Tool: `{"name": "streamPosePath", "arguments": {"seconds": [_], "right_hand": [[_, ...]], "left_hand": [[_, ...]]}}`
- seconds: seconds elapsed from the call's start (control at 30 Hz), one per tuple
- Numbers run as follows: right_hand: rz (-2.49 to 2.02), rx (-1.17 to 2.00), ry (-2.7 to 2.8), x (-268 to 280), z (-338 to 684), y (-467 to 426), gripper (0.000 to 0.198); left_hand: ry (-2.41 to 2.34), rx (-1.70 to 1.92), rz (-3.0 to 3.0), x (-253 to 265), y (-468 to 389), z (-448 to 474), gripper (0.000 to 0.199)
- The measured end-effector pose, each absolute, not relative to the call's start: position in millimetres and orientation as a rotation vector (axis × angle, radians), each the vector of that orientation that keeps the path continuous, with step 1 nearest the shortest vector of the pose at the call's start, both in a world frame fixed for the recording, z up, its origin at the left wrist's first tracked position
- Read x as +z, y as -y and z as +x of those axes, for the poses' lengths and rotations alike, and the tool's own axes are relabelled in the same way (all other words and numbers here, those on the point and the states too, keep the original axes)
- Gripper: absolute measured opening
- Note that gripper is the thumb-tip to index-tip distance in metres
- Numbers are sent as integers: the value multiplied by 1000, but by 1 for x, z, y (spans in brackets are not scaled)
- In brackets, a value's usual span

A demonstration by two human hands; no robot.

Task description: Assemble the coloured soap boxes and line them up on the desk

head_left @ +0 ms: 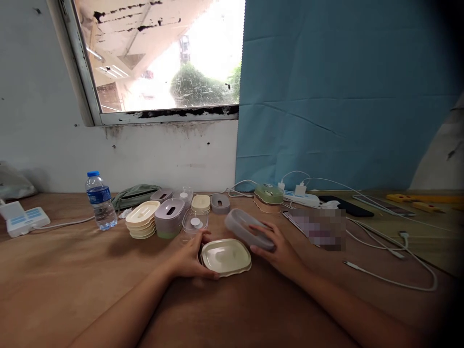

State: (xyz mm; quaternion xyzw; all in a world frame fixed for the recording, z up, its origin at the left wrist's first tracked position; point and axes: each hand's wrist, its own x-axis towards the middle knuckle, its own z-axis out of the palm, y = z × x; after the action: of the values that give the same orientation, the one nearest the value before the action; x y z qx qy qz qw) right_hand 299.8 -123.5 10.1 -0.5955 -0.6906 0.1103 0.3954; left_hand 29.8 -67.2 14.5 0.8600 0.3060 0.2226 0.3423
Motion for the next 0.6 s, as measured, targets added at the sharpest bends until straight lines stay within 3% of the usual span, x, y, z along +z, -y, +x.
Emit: {"name": "streamPosePath", "arguments": {"seconds": [0.13, 0.37, 0.6], "right_hand": [[-1782, 206, 1620, 5, 320, 107, 52], [-1910, 237, 1832, 1, 340, 103, 69], [-1498, 456, 2202, 20, 354, 111, 45]], "left_hand": [[-848, 536, 2336, 17, 66, 26, 84], [-864, 518, 2380, 19, 67, 26, 80], [-839, 504, 2422, 21, 68, 24, 74]]}}
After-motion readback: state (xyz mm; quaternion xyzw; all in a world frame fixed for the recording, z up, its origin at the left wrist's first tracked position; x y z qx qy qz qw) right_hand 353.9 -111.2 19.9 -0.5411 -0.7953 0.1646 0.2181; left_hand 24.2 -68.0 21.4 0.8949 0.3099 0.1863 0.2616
